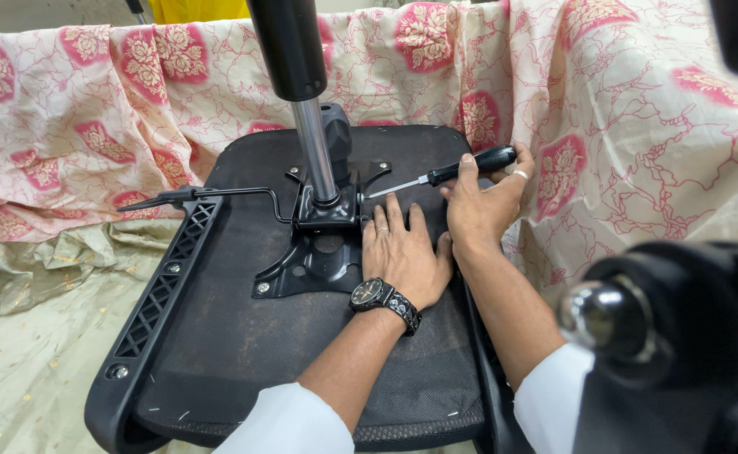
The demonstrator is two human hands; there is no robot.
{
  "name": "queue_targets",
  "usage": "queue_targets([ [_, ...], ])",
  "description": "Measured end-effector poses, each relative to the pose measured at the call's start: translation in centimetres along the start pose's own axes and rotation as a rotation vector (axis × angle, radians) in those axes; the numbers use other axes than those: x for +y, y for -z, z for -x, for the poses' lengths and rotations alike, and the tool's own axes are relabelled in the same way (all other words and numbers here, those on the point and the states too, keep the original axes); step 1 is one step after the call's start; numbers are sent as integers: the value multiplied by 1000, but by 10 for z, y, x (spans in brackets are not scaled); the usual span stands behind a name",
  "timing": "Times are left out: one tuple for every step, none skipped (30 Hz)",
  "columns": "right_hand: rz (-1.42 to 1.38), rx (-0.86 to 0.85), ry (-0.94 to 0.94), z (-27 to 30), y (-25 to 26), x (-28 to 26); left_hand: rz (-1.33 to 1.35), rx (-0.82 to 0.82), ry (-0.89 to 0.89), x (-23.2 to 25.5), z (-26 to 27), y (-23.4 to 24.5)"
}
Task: The person attaches the gas lift cylinder to the underside of an office chair seat using a screwdriver. They insert the cylinder into the seat mechanism, then tighten multiple screws to secure the connection.
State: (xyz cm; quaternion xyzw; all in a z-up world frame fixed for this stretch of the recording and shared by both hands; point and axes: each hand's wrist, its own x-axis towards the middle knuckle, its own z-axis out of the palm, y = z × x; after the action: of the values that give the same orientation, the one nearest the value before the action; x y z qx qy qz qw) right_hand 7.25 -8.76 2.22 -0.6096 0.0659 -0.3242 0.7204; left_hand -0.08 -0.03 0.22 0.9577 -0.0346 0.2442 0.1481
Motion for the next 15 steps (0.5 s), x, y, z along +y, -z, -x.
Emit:
queue_targets([
  [27, 3, 24, 1, 0, 1, 2, 2, -1, 0, 0, 0],
  [55, 7, 48, 1, 0, 1, 4, 5, -3, 0, 0, 0],
  [83, 10, 73, 1, 0, 1, 8, 4, -1, -1, 0, -1],
  [60, 4, 21, 1, 0, 2, 13, 4, 1, -1, 1, -1],
  [36, -2, -30, -1, -1, 1, 18, 4, 3, -2, 1, -1],
  [12, -7, -81, -2, -2, 2, 19, -4, 11, -2, 1, -2],
  [2, -8, -83, -3, -2, 1, 24, -9, 17, -2, 0, -2],
  [-9, -10, -86, -4, -3, 1, 28, -14, 24, -2, 0, -2],
  [-20, -10, -90, -4, -3, 2, 33, -18, 25, -2, 0, -2],
  [3, -14, -84, -3, -3, 2, 37, -21, 27, -2, 0, -2],
  [24, -18, -74, -3, -3, 0, 42, -21, 28, -2, 0, -2],
  [45, -23, -64, -3, -4, -2, 45, -29, 33, -3, 0, -1],
  [63, -21, -48, -2, -4, -4, 49, -37, 35, -3, 1, 1],
  [80, -19, -33, 0, -3, -6, 52, -45, 36, -3, 0, 2],
  [94, -13, -24, 3, -3, -6, 49, -52, 42, -3, 0, 3],
])
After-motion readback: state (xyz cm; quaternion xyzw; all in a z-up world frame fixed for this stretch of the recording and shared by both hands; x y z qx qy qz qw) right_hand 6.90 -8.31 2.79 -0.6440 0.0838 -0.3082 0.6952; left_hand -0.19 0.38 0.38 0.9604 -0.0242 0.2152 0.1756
